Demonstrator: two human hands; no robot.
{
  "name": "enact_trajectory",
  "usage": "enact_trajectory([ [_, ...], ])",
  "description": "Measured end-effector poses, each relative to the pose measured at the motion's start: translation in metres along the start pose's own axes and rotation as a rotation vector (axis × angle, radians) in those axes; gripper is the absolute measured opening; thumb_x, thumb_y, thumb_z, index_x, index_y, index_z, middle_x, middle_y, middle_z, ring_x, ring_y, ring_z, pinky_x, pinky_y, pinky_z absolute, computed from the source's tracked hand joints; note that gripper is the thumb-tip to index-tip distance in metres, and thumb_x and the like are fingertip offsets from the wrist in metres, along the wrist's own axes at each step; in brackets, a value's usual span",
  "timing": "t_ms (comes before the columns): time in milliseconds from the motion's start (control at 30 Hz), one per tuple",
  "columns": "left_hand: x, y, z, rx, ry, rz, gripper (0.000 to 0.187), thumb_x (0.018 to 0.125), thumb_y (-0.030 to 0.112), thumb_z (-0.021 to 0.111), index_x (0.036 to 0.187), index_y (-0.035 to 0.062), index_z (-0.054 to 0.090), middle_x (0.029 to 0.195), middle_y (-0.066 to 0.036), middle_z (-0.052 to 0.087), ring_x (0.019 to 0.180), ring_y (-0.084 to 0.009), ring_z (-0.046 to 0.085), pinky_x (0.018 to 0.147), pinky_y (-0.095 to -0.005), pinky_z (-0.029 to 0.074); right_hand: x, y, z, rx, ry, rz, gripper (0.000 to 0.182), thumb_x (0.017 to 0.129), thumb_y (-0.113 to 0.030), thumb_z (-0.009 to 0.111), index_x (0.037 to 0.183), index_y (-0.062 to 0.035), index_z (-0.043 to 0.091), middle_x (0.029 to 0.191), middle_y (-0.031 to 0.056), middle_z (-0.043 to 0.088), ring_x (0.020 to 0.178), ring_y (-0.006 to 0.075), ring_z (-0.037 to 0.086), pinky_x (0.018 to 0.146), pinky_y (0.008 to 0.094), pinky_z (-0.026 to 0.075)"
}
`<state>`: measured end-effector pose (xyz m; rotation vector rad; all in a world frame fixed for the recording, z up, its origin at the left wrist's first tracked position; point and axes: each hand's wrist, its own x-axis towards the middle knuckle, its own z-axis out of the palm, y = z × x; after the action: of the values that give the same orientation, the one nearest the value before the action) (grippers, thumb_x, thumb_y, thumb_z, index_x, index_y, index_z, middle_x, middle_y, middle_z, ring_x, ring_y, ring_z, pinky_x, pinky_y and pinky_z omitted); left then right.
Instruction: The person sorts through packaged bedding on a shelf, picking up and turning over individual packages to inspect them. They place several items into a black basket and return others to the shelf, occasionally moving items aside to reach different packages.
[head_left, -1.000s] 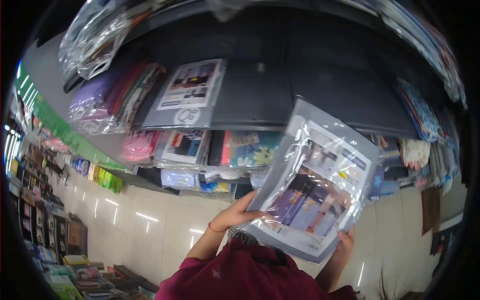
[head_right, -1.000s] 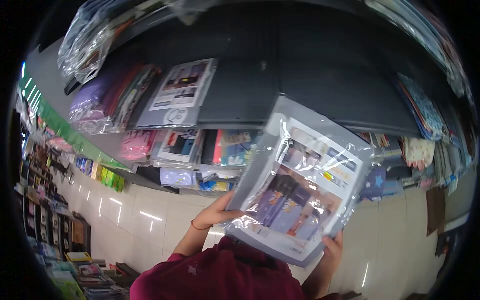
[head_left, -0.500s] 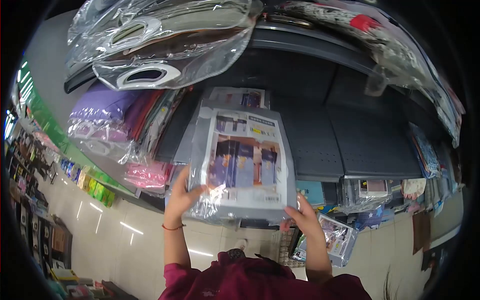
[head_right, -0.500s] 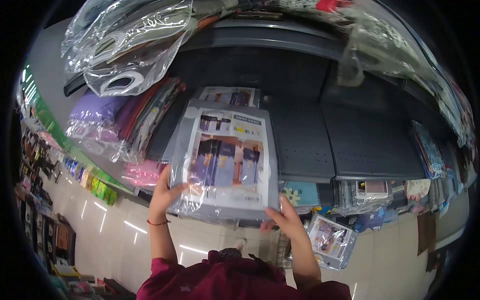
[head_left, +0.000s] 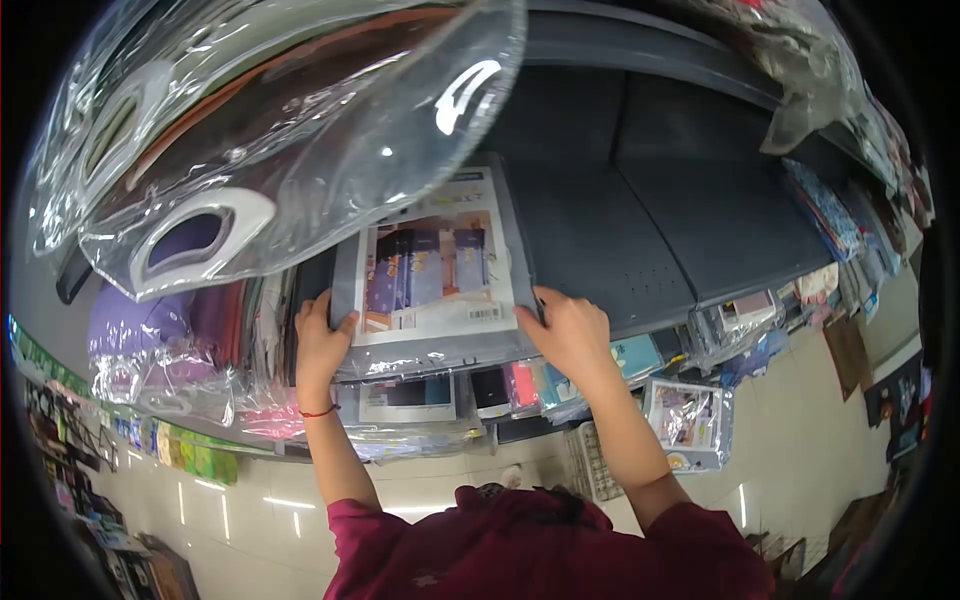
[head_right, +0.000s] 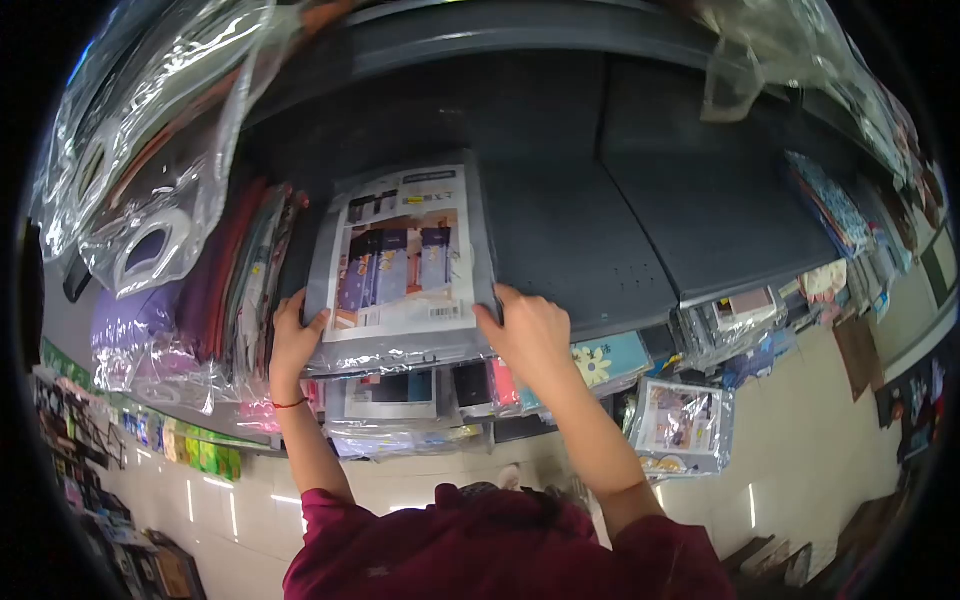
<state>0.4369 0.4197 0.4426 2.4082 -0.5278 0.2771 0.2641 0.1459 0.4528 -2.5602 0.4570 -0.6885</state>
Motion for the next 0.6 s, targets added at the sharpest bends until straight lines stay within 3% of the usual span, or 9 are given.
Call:
enact_trajectory([
  [133, 0.012, -0.025, 0.007, -0.015, 0.001, 0.014, 0.060, 0.075, 0.020, 0.069, 0.128, 0.0008, 0.049, 0.111, -0.020, 0.052, 0.107, -0.0357, 0.046, 0.094, -0.0418, 0.037, 0.004, 0.003, 0.012, -0.029, -0.028, 0.015, 0.041, 0.080, -0.033, 0.065, 0.106, -0.0024, 0.065, 0.051, 0.0103, 0.057, 0.053, 0.0304, 0.060, 0.052, 0.0395, 0.047],
  [233, -0.001, -0.003, -0.003, -0.035, 0.043, -0.029, 0.061, 0.075, 0.016, 0.068, 0.130, 0.0021, 0.046, 0.108, -0.018, 0.052, 0.104, -0.0336, 0.047, 0.094, -0.0404, 0.038, -0.009, 0.006, 0.006, 0.061, 0.065, 0.036, 0.034, 0.081, -0.024, 0.066, 0.107, -0.0022, 0.064, 0.054, 0.0081, 0.057, 0.052, 0.0248, 0.060, 0.051, 0.0333, 0.046],
  [300, -0.014, 0.005, -0.008, 0.096, 0.297, 0.131, 0.052, 0.077, 0.006, 0.063, 0.128, 0.0047, 0.049, 0.107, -0.014, 0.052, 0.102, -0.0301, 0.047, 0.093, -0.0387, 0.037, -0.028, 0.011, -0.013, 0.339, 0.111, 0.014, 0.028, 0.082, -0.011, 0.063, 0.109, -0.0022, 0.063, 0.062, 0.0067, 0.057, 0.055, 0.0199, 0.058, 0.052, 0.0280, 0.045],
  [367, -0.033, 0.033, -0.022, 0.102, 0.424, 0.214, 0.045, 0.079, 0.000, 0.056, 0.123, 0.0038, 0.052, 0.104, -0.012, 0.052, 0.099, -0.0276, 0.049, 0.090, -0.0365, 0.039, -0.059, 0.037, -0.024, 0.517, 0.173, -0.034, 0.029, 0.081, 0.001, 0.058, 0.110, -0.0021, 0.062, 0.071, 0.0057, 0.057, 0.061, 0.0159, 0.057, 0.055, 0.0239, 0.044],
  [433, -0.058, 0.059, -0.018, -0.212, 0.474, 0.282, 0.036, 0.081, -0.005, 0.051, 0.116, 0.0012, 0.056, 0.098, -0.011, 0.052, 0.092, -0.0252, 0.051, 0.084, -0.0340, 0.040, -0.103, 0.078, -0.024, 0.583, 0.249, -0.106, 0.034, 0.080, 0.011, 0.051, 0.110, -0.0021, 0.061, 0.079, 0.0049, 0.056, 0.070, 0.0128, 0.055, 0.057, 0.0212, 0.043],
  [533, -0.092, 0.081, 0.006, -0.356, 0.414, 0.438, 0.021, 0.082, -0.007, 0.049, 0.101, -0.0019, 0.056, 0.093, -0.010, 0.049, 0.088, -0.0229, 0.050, 0.082, -0.0328, 0.041, -0.178, 0.117, -0.020, 0.544, 0.395, 0.262, 0.039, 0.076, 0.015, 0.048, 0.107, -0.0039, 0.062, 0.091, 0.0079, 0.057, 0.088, 0.0176, 0.056, 0.065, 0.0260, 0.046],
  [600, -0.118, 0.107, 0.037, -0.449, 0.322, 0.457, 0.016, 0.081, -0.008, 0.048, 0.094, -0.0024, 0.055, 0.091, -0.010, 0.048, 0.087, -0.0223, 0.050, 0.083, -0.0340, 0.042, -0.224, 0.142, -0.015, 0.500, 0.398, 0.436, 0.045, 0.070, 0.018, 0.047, 0.104, -0.0064, 0.063, 0.099, 0.0112, 0.055, 0.088, 0.0177, 0.057, 0.064, 0.0267, 0.046],
])
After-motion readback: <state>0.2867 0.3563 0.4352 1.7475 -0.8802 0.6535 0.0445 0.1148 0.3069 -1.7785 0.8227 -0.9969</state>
